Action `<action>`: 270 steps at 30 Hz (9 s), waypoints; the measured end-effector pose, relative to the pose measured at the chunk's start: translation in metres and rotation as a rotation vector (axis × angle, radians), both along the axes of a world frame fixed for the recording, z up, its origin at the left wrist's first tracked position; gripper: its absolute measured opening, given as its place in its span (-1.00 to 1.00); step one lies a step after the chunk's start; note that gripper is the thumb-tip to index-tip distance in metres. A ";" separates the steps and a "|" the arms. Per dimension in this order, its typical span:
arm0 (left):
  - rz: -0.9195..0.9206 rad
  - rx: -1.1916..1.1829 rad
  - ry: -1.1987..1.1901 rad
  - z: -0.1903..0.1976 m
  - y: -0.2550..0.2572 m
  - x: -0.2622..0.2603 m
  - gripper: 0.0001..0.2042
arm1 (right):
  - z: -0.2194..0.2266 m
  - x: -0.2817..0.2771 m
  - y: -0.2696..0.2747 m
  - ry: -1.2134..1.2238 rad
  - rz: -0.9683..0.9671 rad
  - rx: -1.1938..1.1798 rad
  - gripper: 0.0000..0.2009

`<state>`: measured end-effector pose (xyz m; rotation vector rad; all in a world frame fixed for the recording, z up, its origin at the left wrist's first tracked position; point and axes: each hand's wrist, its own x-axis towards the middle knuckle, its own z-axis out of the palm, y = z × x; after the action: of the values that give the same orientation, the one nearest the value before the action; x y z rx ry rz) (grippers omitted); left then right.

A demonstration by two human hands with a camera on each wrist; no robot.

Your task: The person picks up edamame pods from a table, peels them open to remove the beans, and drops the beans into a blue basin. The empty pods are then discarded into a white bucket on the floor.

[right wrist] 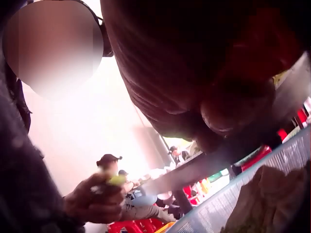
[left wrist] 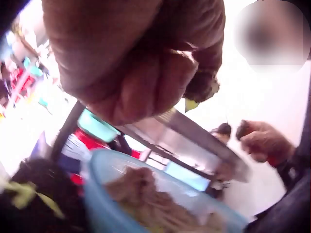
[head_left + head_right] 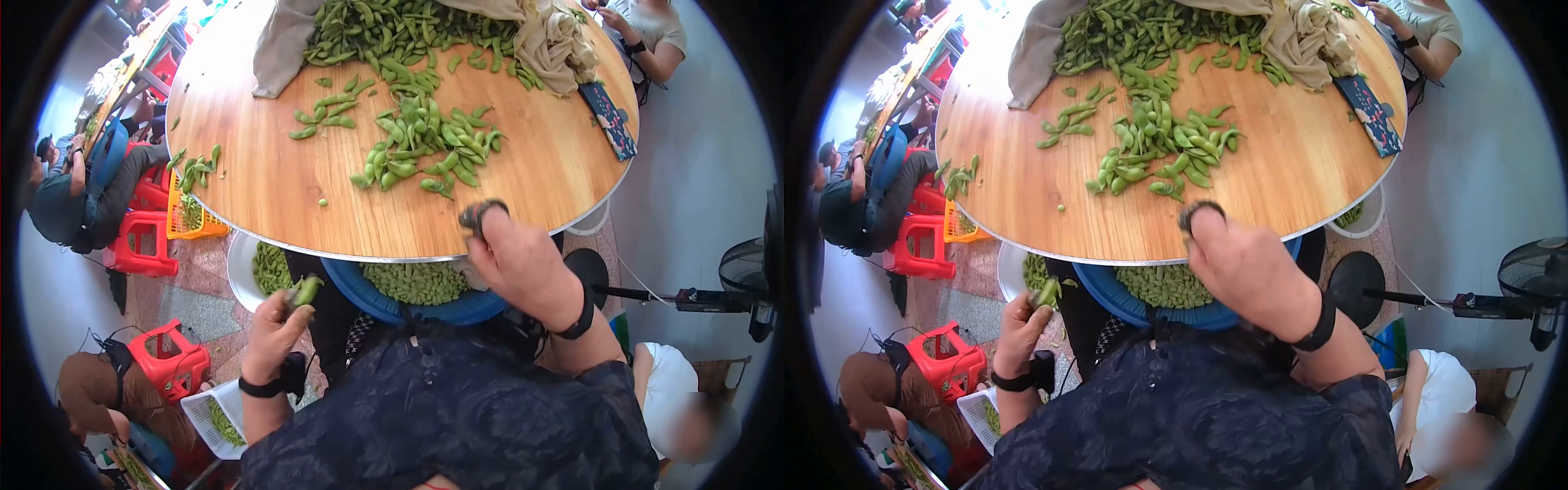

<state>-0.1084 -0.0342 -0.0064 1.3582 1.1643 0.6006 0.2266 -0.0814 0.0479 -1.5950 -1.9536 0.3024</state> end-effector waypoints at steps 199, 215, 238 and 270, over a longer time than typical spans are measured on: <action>-0.149 -0.146 -0.525 0.022 -0.010 0.116 -0.70 | -0.003 -0.051 -0.011 1.501 0.111 -0.800 -0.90; -0.367 -0.335 -0.330 0.019 -0.008 0.091 -0.74 | -0.043 -0.043 -0.021 0.417 0.094 -0.261 -0.83; -0.248 0.009 -0.207 0.025 0.010 0.044 -0.82 | 0.016 0.011 0.079 -0.226 0.088 0.126 -0.87; -0.381 0.345 -0.228 0.009 -0.008 0.113 -0.82 | -0.003 -0.032 -0.006 0.846 0.142 -0.696 -0.91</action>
<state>0.0050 -0.0420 0.0022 1.7014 0.6117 0.6752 0.1943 -0.0874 0.0452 -1.3350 -1.3240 1.5624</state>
